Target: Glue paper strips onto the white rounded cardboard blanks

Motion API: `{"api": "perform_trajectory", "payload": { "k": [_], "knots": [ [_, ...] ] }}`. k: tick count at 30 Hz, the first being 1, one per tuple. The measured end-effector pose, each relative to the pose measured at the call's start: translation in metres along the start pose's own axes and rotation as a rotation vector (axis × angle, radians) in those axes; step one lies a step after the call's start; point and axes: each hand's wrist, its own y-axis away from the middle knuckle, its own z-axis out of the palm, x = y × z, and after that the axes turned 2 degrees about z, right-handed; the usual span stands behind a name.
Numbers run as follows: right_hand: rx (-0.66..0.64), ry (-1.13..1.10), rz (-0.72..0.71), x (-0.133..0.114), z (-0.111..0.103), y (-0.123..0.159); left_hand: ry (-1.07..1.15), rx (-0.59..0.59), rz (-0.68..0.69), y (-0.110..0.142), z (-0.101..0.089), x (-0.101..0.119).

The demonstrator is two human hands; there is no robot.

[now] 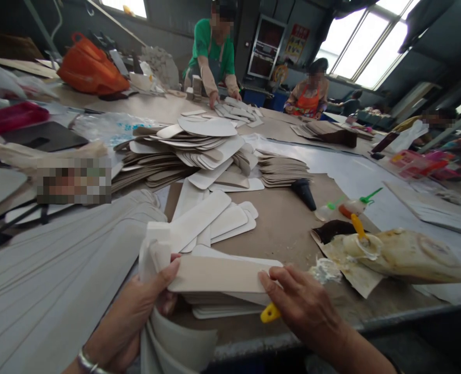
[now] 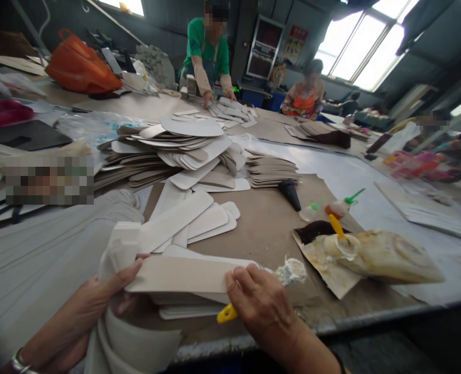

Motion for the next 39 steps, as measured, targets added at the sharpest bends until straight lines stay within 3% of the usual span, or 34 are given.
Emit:
{"api": "perform_trajectory", "payload": {
  "k": [3,6,9,11,13,20,28,39],
  "knots": [
    [-0.159,-0.102,0.114,0.019,-0.018,-0.006,-0.125,0.058,0.068,-0.002,-0.014,-0.002],
    [-0.519,-0.328,0.288,0.042,-0.033,-0.011,-0.298,0.131,0.124,-0.008,-0.03,-0.014],
    [-0.891,-0.511,0.426,0.057,-0.03,-0.02,-0.403,0.077,0.098,-0.016,-0.037,-0.028],
    [-1.01,-0.52,0.476,0.061,-0.02,-0.026,-0.389,0.061,0.073,-0.021,-0.034,-0.033],
    [-1.016,-0.43,0.482,0.061,-0.008,-0.032,-0.343,0.05,0.042,-0.026,-0.03,-0.035],
    [-0.848,-0.166,0.347,0.044,0.013,-0.041,-0.346,-0.01,0.043,-0.034,-0.022,-0.032],
    [-0.762,-0.215,0.192,0.03,0.033,-0.055,-0.376,-0.05,-0.018,-0.013,-0.028,-0.038],
    [-0.77,-0.266,0.122,0.016,0.033,-0.067,-0.317,0.11,0.046,-0.005,-0.023,-0.051]
  ]
}}
